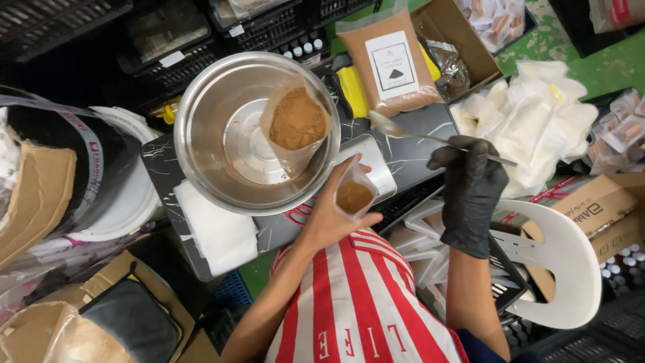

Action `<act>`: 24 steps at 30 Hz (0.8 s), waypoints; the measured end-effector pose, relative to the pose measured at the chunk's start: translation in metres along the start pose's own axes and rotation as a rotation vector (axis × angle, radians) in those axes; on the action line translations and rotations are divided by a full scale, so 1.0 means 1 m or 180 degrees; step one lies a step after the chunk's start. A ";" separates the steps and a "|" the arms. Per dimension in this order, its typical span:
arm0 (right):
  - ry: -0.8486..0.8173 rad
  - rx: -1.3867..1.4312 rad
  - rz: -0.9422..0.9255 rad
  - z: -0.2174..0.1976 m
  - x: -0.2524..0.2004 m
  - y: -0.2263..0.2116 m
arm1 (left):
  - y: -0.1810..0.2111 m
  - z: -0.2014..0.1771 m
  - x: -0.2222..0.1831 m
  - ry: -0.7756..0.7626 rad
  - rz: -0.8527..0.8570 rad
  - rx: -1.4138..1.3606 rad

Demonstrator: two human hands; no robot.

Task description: Measuring and portioning cinnamon powder into small bags using a spoon and a digital scale.

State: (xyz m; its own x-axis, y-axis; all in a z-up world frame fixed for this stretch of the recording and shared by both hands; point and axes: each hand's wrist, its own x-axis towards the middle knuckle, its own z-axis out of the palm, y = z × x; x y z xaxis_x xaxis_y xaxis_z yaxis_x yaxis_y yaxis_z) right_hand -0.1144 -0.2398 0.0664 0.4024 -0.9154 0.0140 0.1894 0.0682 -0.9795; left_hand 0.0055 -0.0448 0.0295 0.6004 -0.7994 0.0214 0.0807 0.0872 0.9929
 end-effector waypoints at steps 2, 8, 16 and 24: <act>-0.0187 -0.0020 0.0010 0.030 -0.008 -0.005 | 0.025 -0.015 -0.015 0.0108 0.0073 0.0000; -0.0726 -0.0596 -0.0240 0.101 -0.024 0.017 | 0.058 -0.054 -0.054 0.0773 0.0286 0.0084; -0.0796 -0.1441 -0.0930 0.138 -0.012 0.054 | 0.059 -0.082 -0.068 0.1183 0.0295 0.0203; -0.0824 -0.1548 -0.1007 0.154 -0.001 0.062 | 0.059 -0.092 -0.069 0.1092 0.0128 0.0244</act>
State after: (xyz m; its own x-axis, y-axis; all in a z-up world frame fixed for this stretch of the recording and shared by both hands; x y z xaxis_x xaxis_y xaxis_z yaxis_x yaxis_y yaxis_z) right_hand 0.0347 -0.1731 0.0370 0.6087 -0.7320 0.3062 -0.0695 -0.4336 -0.8984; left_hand 0.0418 0.0702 0.0759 0.8353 -0.5488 0.0330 -0.0006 0.0591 0.9982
